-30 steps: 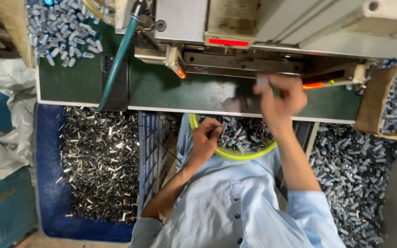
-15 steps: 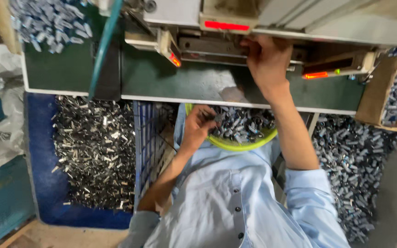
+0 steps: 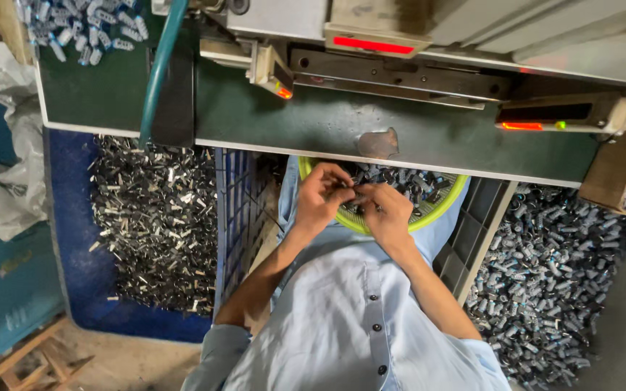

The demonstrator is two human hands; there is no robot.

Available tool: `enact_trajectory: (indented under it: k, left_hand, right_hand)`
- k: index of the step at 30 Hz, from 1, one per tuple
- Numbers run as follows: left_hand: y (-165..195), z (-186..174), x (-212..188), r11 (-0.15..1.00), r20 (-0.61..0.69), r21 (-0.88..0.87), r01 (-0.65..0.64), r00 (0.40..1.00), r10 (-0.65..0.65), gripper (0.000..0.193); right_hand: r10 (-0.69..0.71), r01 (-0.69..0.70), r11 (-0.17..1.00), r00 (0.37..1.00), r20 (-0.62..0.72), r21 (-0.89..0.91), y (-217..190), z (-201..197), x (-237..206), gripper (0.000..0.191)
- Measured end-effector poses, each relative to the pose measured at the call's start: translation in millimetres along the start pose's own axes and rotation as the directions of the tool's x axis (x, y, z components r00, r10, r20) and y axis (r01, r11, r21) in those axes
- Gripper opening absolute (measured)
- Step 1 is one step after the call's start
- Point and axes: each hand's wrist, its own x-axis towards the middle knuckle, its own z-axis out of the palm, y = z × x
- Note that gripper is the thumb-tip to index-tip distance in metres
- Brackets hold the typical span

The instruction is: The person picks small metal keychain parts from a green basket and places them into a machine to assemble them. The assembled keychains fall onto a conveyor belt and into a collection bin.

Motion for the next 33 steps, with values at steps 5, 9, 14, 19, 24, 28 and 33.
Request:
enact_trajectory:
  k: [5, 9, 14, 19, 24, 28, 33]
  left_hand:
    - [22, -1, -7, 0.855, 0.096, 0.461, -0.236, 0.972, 0.217, 0.034]
    - [23, 11, -7, 0.771, 0.040, 0.532, -0.350, 0.920, 0.390, 0.030]
    - [20, 17, -3, 0.678, 0.037, 0.537, -0.502, 0.817, 0.575, 0.028]
    - [23, 10, -3, 0.509, 0.228, 0.585, -0.631, 0.731, 0.643, 0.032]
    - [25, 11, -6, 0.763, 0.047, 0.482, -0.431, 0.882, 0.468, 0.025]
    - [26, 15, 2, 0.996, -0.101, -0.062, 0.059, 0.993, -0.065, 0.028]
    - [23, 2, 3, 0.906, 0.149, -0.378, 0.192, 0.978, -0.145, 0.030]
  right_hand:
    - [0.058, -0.057, 0.990, 0.998, -0.005, 0.127, 14, -4, 0, 0.028]
    - [0.160, -0.161, 0.914, 0.987, 0.034, 0.372, 18, 1, 1, 0.021]
    - [0.339, -0.317, 0.599, 0.933, 0.126, 0.735, 23, 13, -1, 0.015]
    - [0.366, -0.380, 0.620, 0.914, 0.176, 0.686, 27, 11, 7, 0.028]
    - [0.292, -0.116, 0.657, 0.950, -0.109, 0.745, 17, -18, 28, 0.033]
    - [-0.052, 0.160, 0.917, 0.956, -0.289, 0.364, 2, -48, 67, 0.035]
    - [-0.362, 0.439, 0.884, 0.861, -0.357, 0.161, 1, -59, 162, 0.030]
